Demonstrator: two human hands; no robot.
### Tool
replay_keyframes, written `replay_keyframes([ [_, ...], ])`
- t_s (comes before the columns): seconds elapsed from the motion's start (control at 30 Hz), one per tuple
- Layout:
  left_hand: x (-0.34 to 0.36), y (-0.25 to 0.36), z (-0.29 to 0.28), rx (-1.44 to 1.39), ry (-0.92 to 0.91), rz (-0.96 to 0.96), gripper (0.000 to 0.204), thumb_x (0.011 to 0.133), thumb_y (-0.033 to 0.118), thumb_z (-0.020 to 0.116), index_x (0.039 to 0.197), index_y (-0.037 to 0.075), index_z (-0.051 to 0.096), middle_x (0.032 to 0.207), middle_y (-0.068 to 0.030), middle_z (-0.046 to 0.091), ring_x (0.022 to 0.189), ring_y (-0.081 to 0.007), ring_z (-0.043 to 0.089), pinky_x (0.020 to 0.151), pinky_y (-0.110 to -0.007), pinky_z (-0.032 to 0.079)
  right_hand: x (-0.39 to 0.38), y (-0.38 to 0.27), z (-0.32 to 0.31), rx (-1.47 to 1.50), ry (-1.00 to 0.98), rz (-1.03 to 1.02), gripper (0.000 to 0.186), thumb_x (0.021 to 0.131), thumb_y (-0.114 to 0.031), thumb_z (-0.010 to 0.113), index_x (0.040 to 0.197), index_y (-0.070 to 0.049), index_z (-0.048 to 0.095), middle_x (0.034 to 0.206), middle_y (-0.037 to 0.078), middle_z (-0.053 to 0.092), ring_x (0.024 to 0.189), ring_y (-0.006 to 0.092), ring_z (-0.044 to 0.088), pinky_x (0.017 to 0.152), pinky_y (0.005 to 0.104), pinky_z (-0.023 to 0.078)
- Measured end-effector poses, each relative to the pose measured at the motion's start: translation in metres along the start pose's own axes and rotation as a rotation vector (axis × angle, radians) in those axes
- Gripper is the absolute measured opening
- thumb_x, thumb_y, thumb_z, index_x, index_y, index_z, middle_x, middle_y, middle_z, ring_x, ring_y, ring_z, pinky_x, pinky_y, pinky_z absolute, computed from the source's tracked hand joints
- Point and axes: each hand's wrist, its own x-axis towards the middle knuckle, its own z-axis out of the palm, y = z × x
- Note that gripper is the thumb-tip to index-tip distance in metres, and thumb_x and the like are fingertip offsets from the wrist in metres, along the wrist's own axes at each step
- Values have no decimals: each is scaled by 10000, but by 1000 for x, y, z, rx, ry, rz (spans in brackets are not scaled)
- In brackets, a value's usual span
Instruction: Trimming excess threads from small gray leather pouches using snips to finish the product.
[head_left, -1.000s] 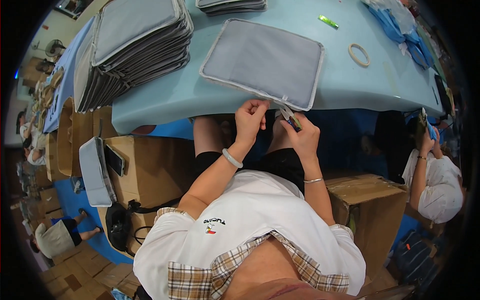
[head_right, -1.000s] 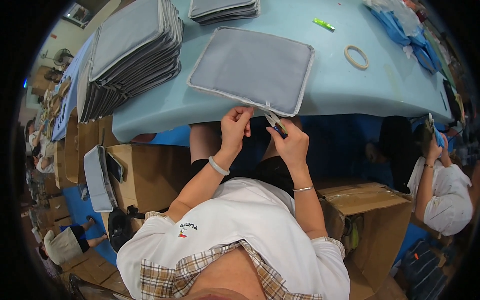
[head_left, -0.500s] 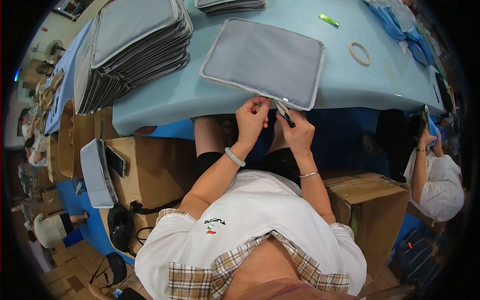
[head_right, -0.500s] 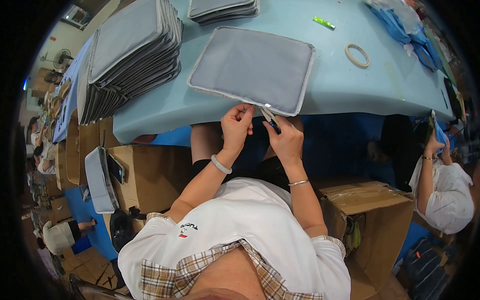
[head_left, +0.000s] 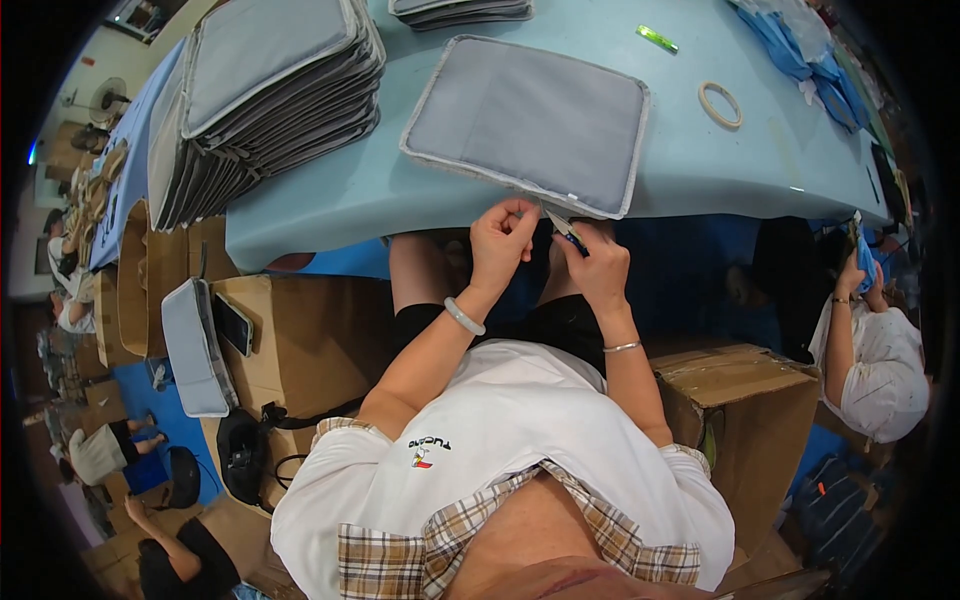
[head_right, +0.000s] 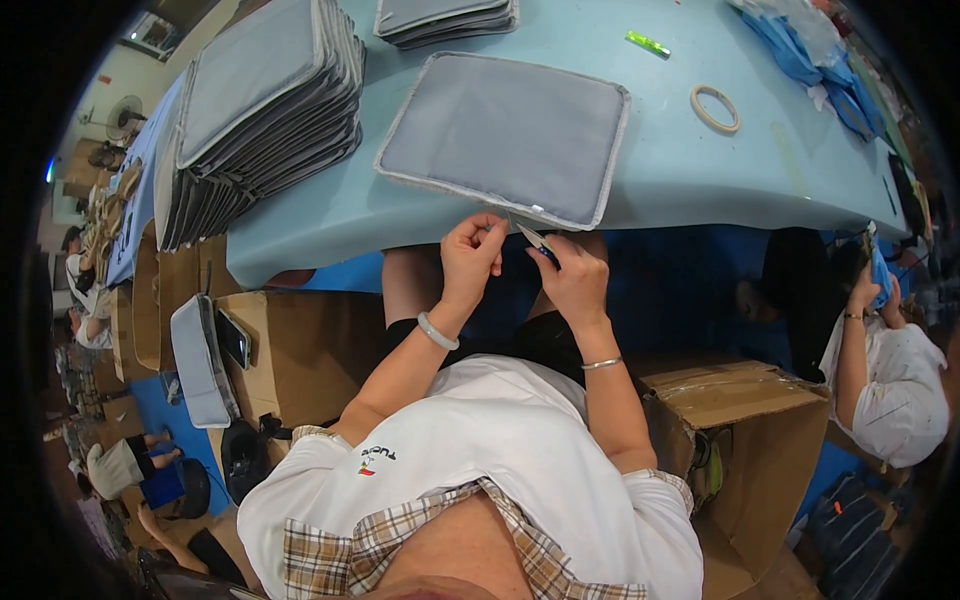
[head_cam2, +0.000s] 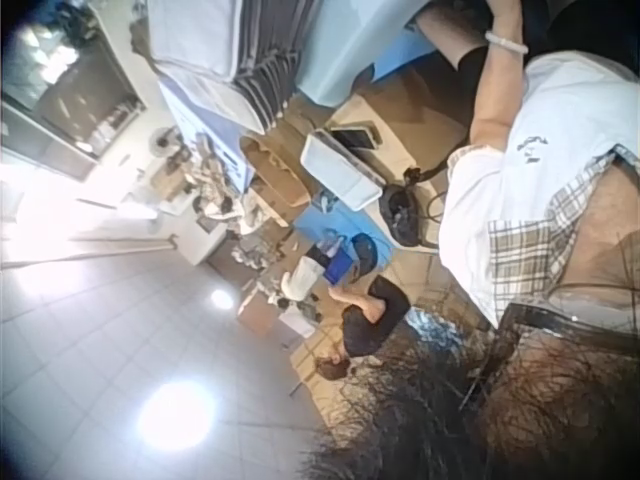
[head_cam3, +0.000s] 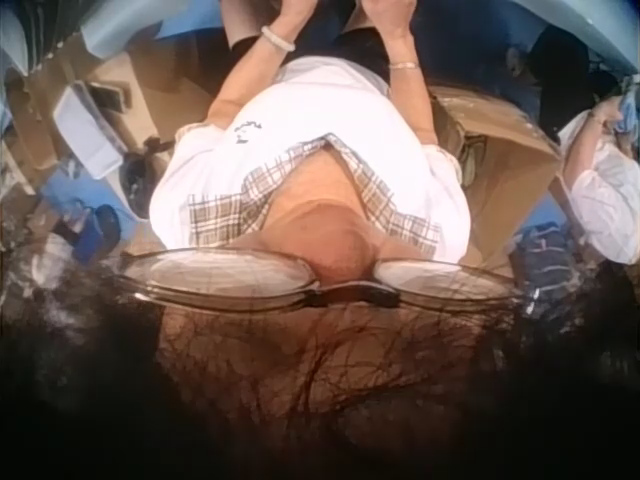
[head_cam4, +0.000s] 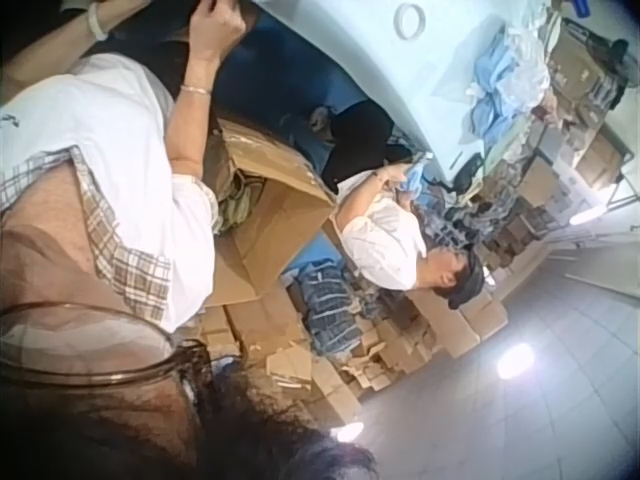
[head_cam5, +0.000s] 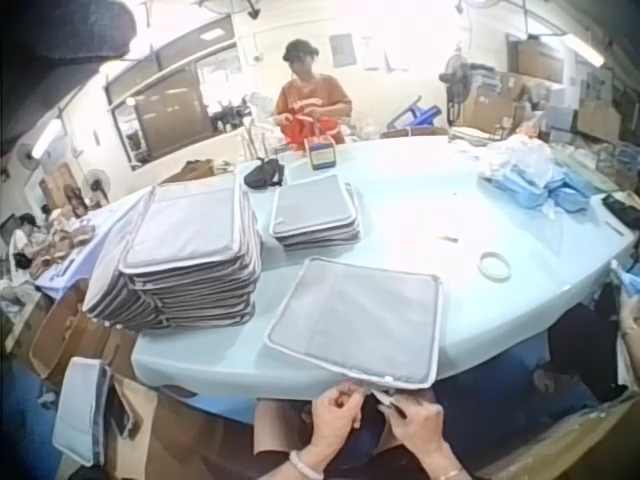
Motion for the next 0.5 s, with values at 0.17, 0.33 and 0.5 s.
replay_keyframes([
  [0.17,-6,-4,-23,128,-105,-27,139,889,124,691,892,-13,665,532,16,548,421,-42,481,394,-194,362,-7,-1,-16,93,-58,124,293,749,-223,810,924,-23,686,774,115,693,660,276,674,582,338,521],
  [0.33,-1,3,-29,184,-68,-116,166,878,143,708,943,-7,681,508,-1,538,401,-48,464,392,-209,349,-5,-7,-28,176,-132,234,318,742,-230,822,938,-23,682,733,102,673,608,234,642,560,305,494],
  [0.5,6,16,-7,227,74,117,193,870,161,718,968,-3,689,500,10,533,408,-42,468,391,-212,341,7,-22,-31,282,-174,238,292,753,-204,812,927,-25,661,686,90,625,576,201,593,549,290,462],
])
